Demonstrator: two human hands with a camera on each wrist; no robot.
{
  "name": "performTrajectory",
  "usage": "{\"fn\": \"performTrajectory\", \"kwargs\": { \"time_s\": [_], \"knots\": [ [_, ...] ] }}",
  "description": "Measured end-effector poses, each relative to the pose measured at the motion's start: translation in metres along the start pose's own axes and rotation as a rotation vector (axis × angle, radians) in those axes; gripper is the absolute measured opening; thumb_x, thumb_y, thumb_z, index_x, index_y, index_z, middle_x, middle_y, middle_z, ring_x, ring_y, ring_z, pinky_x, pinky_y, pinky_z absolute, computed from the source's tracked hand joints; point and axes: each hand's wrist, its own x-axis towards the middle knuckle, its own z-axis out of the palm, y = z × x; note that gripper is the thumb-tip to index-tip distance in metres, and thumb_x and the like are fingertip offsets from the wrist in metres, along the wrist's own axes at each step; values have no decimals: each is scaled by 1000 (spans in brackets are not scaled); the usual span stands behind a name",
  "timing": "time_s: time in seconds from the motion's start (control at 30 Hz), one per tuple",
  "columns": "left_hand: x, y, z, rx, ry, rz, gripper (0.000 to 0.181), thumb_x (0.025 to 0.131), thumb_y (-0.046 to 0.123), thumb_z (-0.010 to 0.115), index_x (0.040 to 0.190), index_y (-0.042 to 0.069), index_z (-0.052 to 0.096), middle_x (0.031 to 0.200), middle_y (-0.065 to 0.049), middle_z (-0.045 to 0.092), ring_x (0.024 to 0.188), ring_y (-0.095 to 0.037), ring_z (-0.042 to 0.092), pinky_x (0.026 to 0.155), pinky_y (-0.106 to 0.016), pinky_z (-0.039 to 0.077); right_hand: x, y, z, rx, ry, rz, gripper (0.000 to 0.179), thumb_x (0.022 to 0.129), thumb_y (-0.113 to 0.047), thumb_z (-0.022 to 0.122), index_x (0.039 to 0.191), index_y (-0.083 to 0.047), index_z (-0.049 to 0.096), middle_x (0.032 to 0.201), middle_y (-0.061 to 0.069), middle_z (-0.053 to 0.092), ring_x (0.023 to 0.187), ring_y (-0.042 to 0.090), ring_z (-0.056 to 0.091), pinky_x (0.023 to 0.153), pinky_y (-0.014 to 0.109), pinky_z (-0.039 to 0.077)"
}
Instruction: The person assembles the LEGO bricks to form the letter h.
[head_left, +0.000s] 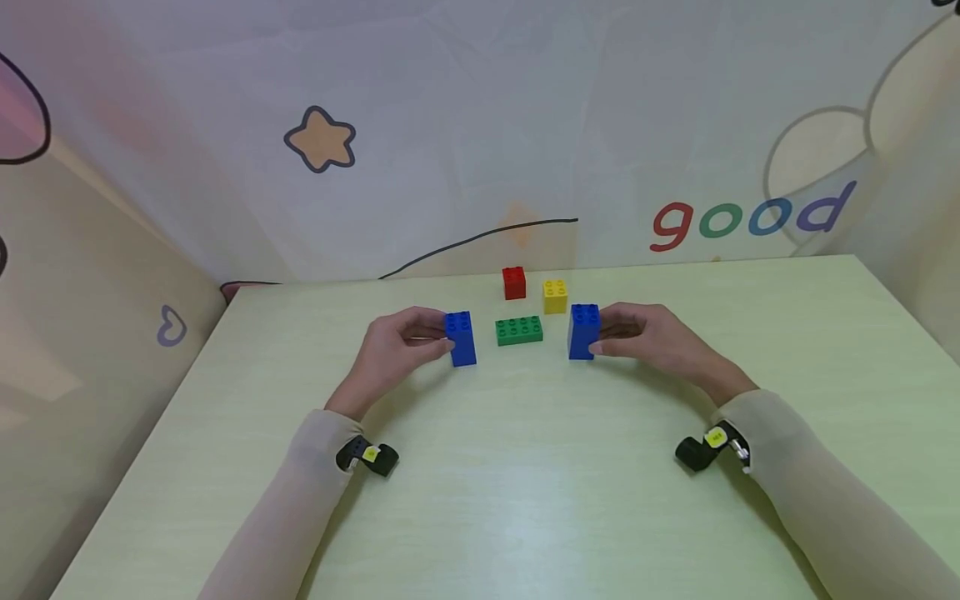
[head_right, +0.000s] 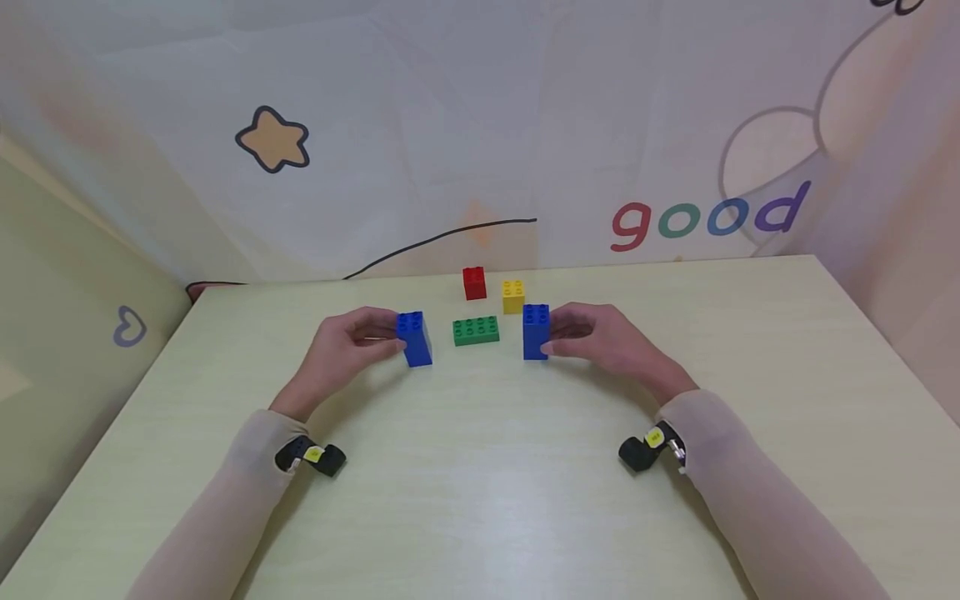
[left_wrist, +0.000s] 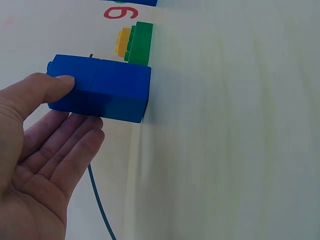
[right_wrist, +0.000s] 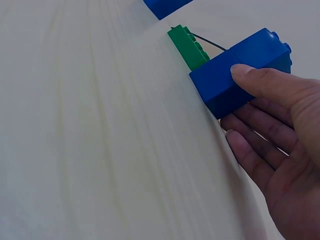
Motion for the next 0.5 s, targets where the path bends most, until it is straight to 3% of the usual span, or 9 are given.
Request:
{"fn": "performTrajectory", "kwargs": {
  "time_s": [0.5],
  "knots": [
    [-1,11,15,-22,-52,1,38,96,11,81,131,3,70,125,-11,74,112,-25,73,96,-35,60,1,-1,0,2,-1,2,50,100,-23,78,142,-3,62,135,17,68,125,34,64,110,53,51]
  ]
}}
